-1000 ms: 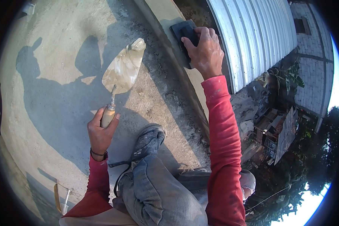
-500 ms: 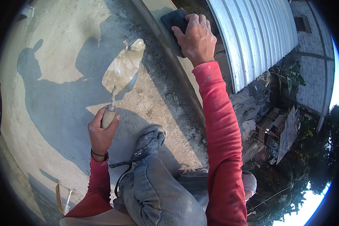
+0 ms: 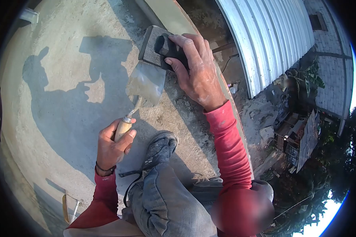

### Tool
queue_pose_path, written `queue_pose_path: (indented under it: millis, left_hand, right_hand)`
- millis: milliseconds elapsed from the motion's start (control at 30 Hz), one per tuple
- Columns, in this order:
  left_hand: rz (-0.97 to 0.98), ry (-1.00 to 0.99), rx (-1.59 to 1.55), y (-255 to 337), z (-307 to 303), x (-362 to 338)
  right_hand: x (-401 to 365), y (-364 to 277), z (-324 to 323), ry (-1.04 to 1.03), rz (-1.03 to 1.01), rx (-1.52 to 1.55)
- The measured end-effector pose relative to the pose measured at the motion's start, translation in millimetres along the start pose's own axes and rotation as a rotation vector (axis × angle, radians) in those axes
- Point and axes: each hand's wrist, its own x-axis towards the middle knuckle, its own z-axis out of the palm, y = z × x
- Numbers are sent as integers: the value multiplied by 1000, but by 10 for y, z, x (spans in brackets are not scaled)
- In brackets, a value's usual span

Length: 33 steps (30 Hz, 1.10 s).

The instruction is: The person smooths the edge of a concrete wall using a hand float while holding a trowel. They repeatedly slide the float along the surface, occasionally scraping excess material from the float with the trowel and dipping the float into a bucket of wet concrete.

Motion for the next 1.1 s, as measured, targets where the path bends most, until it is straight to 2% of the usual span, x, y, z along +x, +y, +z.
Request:
queue_pose_path:
  millis: [67, 133, 200, 267, 333, 400, 533, 600, 633, 700, 767, 833, 867, 933, 1033, 1100]
  left_hand:
    - [35, 19, -97, 38, -67, -97]
    - [65, 36, -187, 97, -169, -209]
    - [208, 170, -244, 174, -256, -335]
    - [252, 219, -208, 200, -297, -291]
    - [247, 352, -61, 144, -305, -188]
    - [239, 352, -103, 82, -292, -130]
    - [206, 309, -118, -95, -268, -129]
    - [180, 288, -137, -116, -225, -124]
    - [182, 280, -122, -123, -223, -123]
    - [179, 274, -113, -141, -252, -128]
    - [186, 262, -116, -155, -283, -139]
    - [180, 275, -127, -153, -292, -140]
    - [174, 280, -129, -150, -286, -141]
    - [174, 272, -112, -174, -248, -102]
    - [168, 249, -91, -145, -160, -59]
    - [160, 240, -86, -127, -151, -59]
  right_hand:
    - [-61, 69, -131, -18, 30, -12]
    - [-128, 171, -255, -82, 12, -230]
    - [-101, 164, -248, -41, 26, -236]
    - [36, 82, -177, -62, -62, -549]
    - [212, -9, 108, -122, -158, -658]
    - [338, 22, 471, -131, -306, -934]
    - [486, 71, 854, -160, -343, -1028]
    - [471, 120, 890, -290, -329, -1118]
    - [396, 117, 852, -418, -268, -1168]
    - [79, 127, 719, -435, -337, -1226]
    - [-239, -78, 458, -670, -346, -1235]
    - [-431, -322, 298, -979, -250, -1237]
    - [-394, -325, 310, -976, -259, -1237]
    - [-292, -354, 344, -664, -382, -1182]
    - [379, -77, 739, -424, -447, -1156]
    - [765, 107, 918, -437, -381, -1221]
